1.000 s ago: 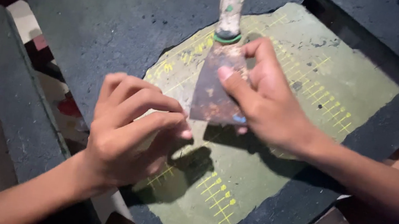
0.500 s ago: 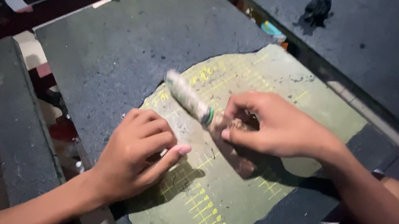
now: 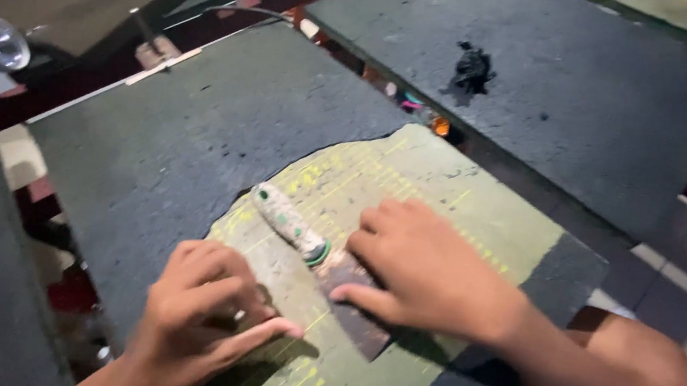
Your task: Scraping and picking off dried residue from a printing screen surface using a putty knife.
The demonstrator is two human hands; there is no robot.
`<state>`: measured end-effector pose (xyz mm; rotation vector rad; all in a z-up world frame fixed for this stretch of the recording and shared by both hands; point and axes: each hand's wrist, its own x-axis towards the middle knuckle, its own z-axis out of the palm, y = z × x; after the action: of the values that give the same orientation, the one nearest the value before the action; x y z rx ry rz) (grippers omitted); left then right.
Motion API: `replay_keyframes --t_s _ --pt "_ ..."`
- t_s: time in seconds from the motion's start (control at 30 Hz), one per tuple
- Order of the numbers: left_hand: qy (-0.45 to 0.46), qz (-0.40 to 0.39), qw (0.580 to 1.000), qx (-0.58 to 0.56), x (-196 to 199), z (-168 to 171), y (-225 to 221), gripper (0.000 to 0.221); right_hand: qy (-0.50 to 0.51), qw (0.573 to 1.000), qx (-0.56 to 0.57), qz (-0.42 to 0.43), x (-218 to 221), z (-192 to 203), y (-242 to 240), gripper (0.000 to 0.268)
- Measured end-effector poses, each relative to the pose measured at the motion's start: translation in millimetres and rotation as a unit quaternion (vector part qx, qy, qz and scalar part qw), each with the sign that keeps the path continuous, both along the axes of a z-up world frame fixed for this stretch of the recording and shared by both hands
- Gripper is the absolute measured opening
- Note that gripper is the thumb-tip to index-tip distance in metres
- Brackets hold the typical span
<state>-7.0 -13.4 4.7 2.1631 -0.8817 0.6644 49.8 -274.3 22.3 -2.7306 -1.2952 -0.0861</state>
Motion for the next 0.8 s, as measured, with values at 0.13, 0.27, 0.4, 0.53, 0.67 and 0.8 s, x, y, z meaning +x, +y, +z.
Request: replay_keyframes --t_s 0.13,0.27,0.4,0.53,0.67,0.8 --pt "0.005 -0.003 1.0 0.004 1 4 -3 0.029 -0.067 0.998 -0.001 -0.007 -11 -6 3 0.051" --pt "0.079 -0.018 0.993 -0.082 0 0 -10 0.01 -0.118 0.975 0.173 0.081 -30 7 12 0.023" --pt "0.207 -0.04 0.96 -0.184 -7 -32 -4 0.028 -0.197 0.913 0.272 0.23 -45 1 19 0.023" --pt "0.352 -0.132 0.926 -0.04 9 -72 59 0.022 -0.071 0.908 0.325 0.254 -50 -5 11 0.041" --pt "0.57 -0.166 0.793 -0.136 46 -181 115 0.026 -0.133 0.909 0.343 0.196 -53 -2 7 0.032" --pt "0.519 -0.078 0.833 -0.175 27 -198 96 0.044 -0.16 0.913 0.35 0.138 -48 8 13 0.027"
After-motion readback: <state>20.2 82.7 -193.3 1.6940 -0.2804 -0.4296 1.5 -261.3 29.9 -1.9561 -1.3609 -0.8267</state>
